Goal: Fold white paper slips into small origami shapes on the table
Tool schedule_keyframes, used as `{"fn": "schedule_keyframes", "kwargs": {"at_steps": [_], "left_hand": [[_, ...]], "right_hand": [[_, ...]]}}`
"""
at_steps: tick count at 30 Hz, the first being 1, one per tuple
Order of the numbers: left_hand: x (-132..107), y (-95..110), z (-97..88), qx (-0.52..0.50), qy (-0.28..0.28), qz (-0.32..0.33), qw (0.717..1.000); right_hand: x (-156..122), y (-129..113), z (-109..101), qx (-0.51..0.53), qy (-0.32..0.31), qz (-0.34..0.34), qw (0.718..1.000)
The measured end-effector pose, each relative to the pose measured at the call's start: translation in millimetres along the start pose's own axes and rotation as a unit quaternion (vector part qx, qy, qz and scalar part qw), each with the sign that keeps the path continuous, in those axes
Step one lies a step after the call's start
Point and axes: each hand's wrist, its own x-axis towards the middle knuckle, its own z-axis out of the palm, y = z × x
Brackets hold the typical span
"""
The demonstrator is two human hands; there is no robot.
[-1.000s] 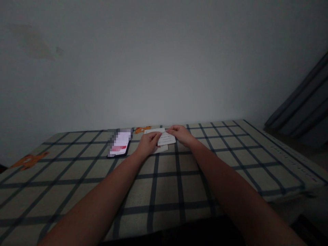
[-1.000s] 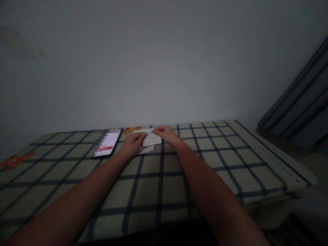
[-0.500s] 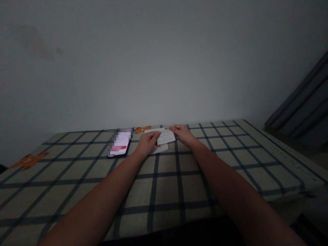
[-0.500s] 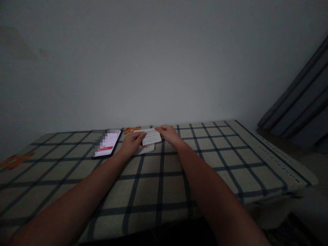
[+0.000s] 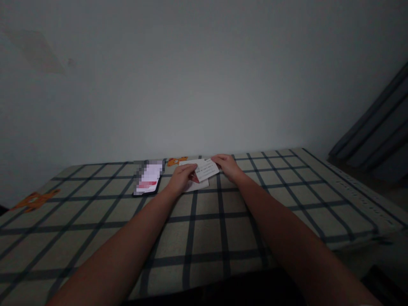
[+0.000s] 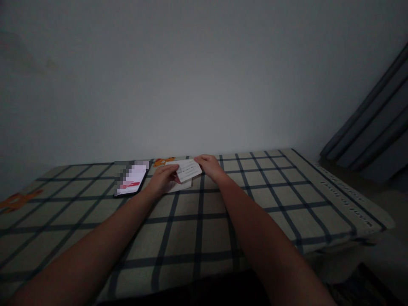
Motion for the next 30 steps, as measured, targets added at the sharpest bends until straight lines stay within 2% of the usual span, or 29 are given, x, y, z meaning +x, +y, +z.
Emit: {"fn": "schedule_keyframes", "kwargs": {"at_steps": [4,7,11,15,17,19,24,27,30], "left_hand": [[-1,-2,1.0,0.045,-0.028,-0.024,0.998],[0,-7,0.6,0.090,-0.050,-0.027,0.994],[3,-9,-1.7,0.107,-0.031,-0.015,0.994],[7,-9,-4.3,0.061,0.019,-0.021,0.998],[9,-9,-5.5,0.034,0.039,-0.020,0.998],[10,-11,-6.5,0.017,0.040,-0.014,0.999],[12,-14,-7.3,-0.006,0.038,-0.017,0.999],[11,-13,-6.7,0.001,0.028,-0.023,0.999],[10,-11,-5.4,-0.001,0.014,-0.026,1.000]], "right_hand": [[-2,-3,0,0.005,0.018,-0.013,1.000],[-3,-4,0,-0.014,-0.010,-0.006,1.000],[-2,-3,3,-0.030,-0.042,-0.005,0.999],[-2,-3,6,-0.062,-0.017,-0.073,0.995],[-4,-6,6,-0.128,0.004,-0.126,0.984],[-8,-10,7,-0.175,-0.008,-0.167,0.970],[-16,-13,11,-0.264,-0.093,-0.161,0.946],[-17,-13,11,-0.303,-0.104,-0.180,0.930],[-17,-14,10,-0.310,-0.103,-0.189,0.926]]}}
